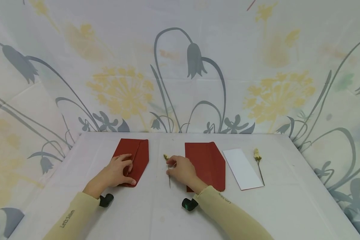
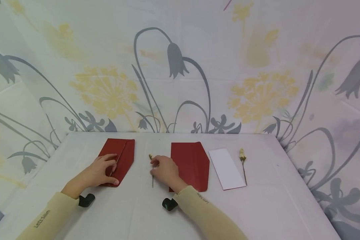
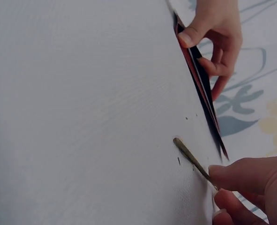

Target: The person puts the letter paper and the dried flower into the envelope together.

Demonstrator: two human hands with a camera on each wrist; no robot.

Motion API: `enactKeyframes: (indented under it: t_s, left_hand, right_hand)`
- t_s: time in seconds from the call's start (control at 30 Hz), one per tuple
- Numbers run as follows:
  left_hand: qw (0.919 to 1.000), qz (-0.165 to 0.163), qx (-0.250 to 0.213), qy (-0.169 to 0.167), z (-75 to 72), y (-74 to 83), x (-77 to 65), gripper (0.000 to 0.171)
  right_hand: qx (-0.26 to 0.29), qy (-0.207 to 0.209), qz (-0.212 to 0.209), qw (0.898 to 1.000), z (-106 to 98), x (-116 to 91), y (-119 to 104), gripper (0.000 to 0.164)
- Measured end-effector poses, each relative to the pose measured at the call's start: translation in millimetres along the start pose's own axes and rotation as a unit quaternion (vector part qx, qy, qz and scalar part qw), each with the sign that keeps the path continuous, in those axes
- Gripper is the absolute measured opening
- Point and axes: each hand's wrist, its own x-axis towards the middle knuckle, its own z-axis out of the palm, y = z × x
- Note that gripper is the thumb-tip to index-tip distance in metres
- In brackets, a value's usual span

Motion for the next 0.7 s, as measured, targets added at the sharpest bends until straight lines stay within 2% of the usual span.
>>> enactKeyframes:
  t_s: [0.17,0.37,0.6,0.7]
  left_hand:
    - [1.0000,0.002,-0.001,0.000,-0.2,0.7,-0.1,0.043]
    - [1.0000,0.003,-0.002,0.000,-1.2,-0.1,-1.0,0.043]
    - [1.0000,0.001,-0.003,-0.003,-0.4,-0.9,-0.8,0.044]
    - [1.0000,0.003,-0.003,-0.003,-0.2,-0.2,0.0,0.044]
  right_hand:
    - [0.024,0.007,0.022,0.999,4,0,1,0.024]
    - [0.005,-0.002,0.043,0.999,9,1,-5,0.035]
    - [-0.010,0.021,0.034,0.999,9,-1,-11,0.027]
    - [-0.011,0.029,0.044,0.999,8,0,-10,0.025]
